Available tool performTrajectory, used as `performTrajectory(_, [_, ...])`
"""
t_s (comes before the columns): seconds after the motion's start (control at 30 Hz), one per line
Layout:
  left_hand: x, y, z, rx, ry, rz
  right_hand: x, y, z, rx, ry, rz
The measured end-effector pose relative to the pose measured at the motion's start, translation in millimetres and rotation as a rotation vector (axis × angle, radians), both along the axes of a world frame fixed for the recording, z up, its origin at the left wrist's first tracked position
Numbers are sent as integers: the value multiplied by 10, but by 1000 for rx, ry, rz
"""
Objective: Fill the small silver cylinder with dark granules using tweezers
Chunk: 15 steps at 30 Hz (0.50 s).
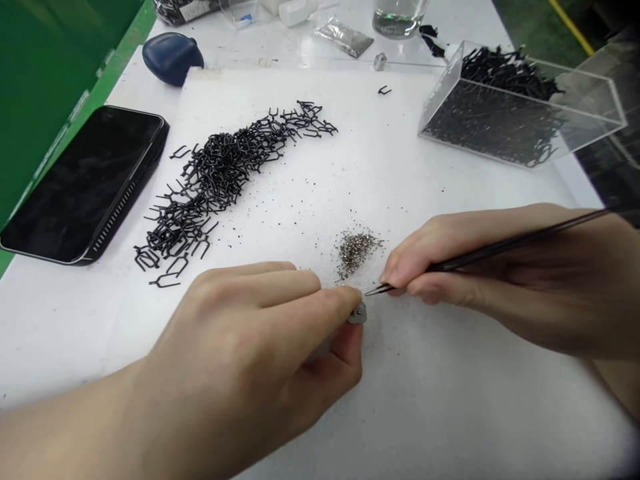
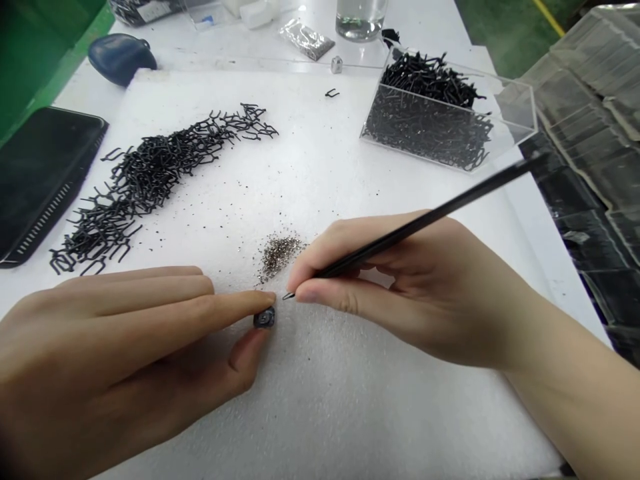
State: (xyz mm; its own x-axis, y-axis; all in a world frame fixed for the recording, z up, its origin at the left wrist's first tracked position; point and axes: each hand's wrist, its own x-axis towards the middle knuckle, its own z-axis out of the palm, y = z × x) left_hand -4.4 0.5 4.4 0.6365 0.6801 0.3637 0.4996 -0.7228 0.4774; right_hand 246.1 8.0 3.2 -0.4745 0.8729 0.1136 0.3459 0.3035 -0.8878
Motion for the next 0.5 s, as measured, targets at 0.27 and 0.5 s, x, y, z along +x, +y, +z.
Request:
performTrajectory(0.27, [17, 8, -14, 1, -28, -31, -21, -75, 29, -113, 124, -44])
performTrajectory(0.5, [5, 6, 14, -44, 14, -35, -44, -40, 16, -136, 129, 21])
